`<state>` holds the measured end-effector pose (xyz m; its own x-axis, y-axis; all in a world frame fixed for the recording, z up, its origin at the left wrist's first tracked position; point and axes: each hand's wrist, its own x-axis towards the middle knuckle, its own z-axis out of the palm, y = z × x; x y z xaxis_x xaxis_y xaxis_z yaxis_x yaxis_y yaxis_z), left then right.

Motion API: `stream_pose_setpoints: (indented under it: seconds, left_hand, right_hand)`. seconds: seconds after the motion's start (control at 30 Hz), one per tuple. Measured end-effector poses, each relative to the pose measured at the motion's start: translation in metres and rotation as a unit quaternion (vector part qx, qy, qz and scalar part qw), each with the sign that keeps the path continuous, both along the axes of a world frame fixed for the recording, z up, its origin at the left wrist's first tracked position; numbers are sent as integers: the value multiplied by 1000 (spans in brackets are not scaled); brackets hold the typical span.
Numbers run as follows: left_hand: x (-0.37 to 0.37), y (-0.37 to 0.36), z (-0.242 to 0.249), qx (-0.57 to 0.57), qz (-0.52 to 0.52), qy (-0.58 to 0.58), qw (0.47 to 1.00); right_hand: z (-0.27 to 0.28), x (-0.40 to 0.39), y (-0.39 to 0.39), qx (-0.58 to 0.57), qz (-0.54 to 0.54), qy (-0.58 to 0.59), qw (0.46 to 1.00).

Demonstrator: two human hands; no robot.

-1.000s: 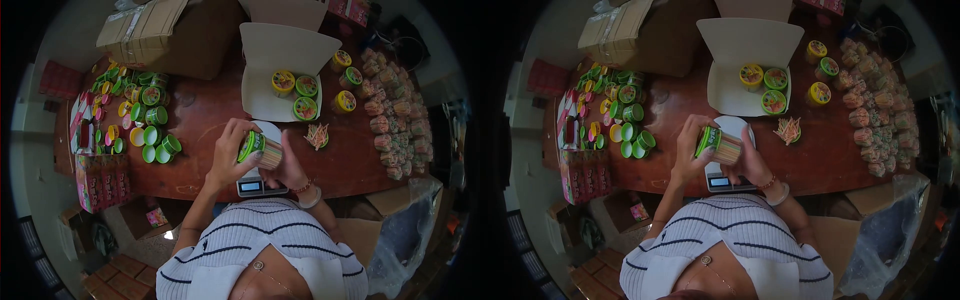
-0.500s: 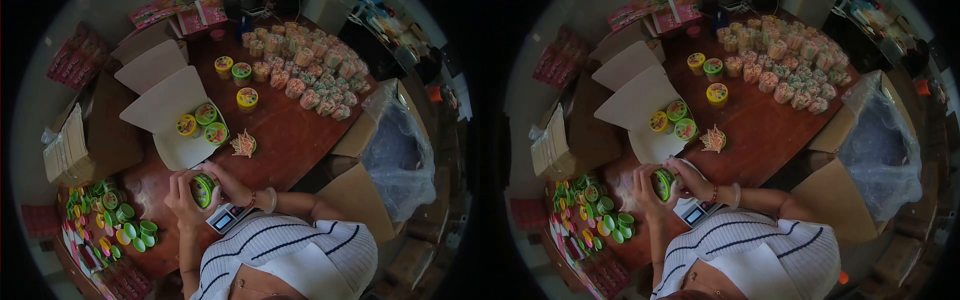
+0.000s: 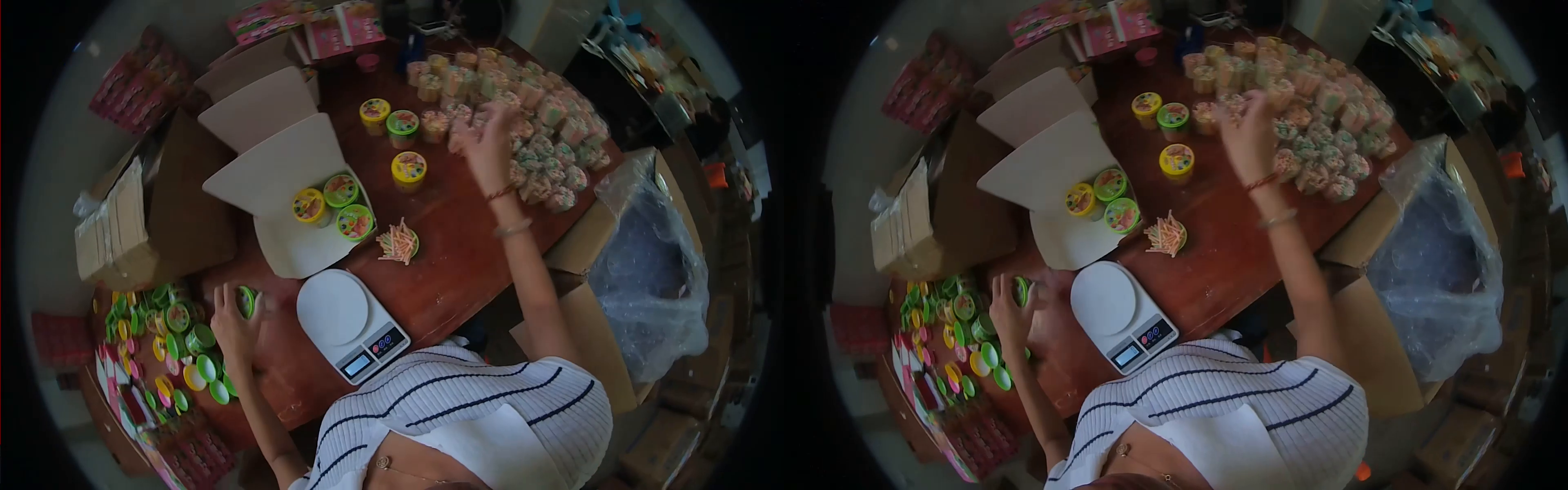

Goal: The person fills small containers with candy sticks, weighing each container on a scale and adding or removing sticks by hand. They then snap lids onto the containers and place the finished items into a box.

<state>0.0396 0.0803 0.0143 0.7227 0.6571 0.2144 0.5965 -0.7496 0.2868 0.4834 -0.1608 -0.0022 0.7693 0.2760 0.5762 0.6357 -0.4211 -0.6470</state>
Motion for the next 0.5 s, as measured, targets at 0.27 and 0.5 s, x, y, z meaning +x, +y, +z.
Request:
stream_pose_setpoints:
  seconds: [0.27, 0.5]
  left_hand:
    - [-41, 10, -13, -47, 149, -166, 974]
    - [-177, 43, -34, 103, 377, -181, 903]
  right_hand:
    - [-62, 197, -52, -177, -158, -194, 952]
    - [34, -98, -30, -10, 267, 198, 943]
